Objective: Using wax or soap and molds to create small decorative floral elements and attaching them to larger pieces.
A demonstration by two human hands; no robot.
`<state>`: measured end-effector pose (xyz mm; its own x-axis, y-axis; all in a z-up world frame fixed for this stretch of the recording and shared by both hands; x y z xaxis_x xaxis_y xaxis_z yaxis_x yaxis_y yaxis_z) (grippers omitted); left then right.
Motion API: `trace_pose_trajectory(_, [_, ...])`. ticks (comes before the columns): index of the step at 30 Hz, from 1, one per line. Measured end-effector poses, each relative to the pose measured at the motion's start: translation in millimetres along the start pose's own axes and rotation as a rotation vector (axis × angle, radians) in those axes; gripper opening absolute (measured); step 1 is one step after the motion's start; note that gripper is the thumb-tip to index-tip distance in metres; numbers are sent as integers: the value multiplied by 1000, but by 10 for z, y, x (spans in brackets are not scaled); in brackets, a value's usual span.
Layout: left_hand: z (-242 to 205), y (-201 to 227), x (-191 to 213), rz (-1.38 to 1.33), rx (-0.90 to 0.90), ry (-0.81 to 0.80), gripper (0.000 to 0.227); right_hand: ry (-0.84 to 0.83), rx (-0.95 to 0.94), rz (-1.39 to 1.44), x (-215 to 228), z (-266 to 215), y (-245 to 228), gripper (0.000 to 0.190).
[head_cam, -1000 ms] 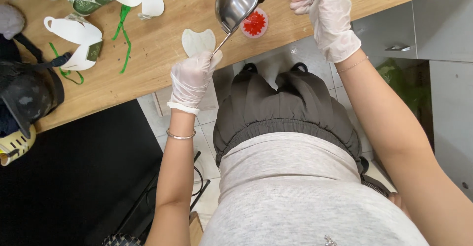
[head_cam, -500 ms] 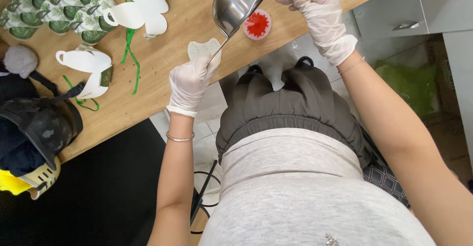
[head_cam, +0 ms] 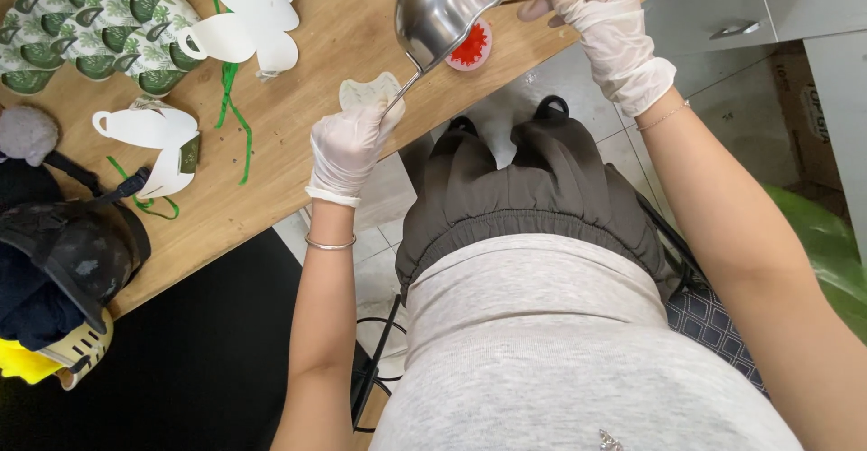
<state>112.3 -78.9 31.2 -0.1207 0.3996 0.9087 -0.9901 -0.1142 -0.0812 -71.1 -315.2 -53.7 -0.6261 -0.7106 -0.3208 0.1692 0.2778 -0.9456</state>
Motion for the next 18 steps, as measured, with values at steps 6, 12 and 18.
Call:
trace_pose_trajectory(6, [6, 13, -36, -8, 9, -12, 24, 10, -55, 30, 39, 20, 48, 23])
trace_pose_trajectory(12, [-60, 14, -83, -9, -21, 7, 23, -9, -107, 11, 34, 16, 114, 23])
trace_pose_trajectory(18, [-88, 14, -104, -5, 1, -47, 20, -88, -48, 46, -25, 65, 30, 23])
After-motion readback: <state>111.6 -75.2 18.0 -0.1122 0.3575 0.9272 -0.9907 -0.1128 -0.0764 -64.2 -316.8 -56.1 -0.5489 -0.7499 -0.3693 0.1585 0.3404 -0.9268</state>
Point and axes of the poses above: each hand's wrist, its own z-axis towards the middle knuckle, its own x-axis out of the back of the hand, y = z × x, the point moved 9 cm from there along z, towards the middle knuckle, and after that the axes turned 14 degrees about z, right-handed, at the moved point
